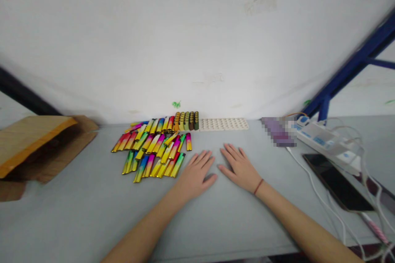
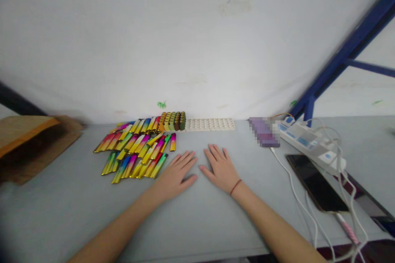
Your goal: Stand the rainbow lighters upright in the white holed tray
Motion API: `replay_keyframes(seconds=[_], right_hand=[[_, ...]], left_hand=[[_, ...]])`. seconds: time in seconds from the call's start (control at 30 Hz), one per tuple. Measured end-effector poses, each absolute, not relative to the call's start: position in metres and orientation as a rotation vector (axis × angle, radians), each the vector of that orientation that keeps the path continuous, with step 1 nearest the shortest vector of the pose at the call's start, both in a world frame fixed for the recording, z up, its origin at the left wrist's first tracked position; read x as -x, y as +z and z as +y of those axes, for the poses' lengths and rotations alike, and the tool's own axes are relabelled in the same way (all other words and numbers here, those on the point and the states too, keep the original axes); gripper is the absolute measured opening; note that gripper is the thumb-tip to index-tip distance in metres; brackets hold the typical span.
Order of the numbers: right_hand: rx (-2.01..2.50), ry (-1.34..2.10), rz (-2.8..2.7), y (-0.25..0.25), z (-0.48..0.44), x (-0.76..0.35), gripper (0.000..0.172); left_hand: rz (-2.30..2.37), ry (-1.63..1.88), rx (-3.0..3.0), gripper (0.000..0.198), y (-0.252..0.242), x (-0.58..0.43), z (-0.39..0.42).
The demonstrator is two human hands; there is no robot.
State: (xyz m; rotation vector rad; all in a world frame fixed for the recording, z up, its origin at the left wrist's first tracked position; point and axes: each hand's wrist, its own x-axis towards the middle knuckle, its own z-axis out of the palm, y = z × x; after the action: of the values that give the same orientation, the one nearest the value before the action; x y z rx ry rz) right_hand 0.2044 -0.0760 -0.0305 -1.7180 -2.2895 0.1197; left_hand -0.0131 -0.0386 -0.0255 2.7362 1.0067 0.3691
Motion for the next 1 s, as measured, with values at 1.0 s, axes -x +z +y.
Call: replay_keyframes(seconds=[1.0], right_hand=[[1.738,0.253,-2.264,-0.017,-0.072,-0.207,0.06]], left_hand=[[0.988,0.397,-2.754,0.055,-0.031,0.015,-0.034]])
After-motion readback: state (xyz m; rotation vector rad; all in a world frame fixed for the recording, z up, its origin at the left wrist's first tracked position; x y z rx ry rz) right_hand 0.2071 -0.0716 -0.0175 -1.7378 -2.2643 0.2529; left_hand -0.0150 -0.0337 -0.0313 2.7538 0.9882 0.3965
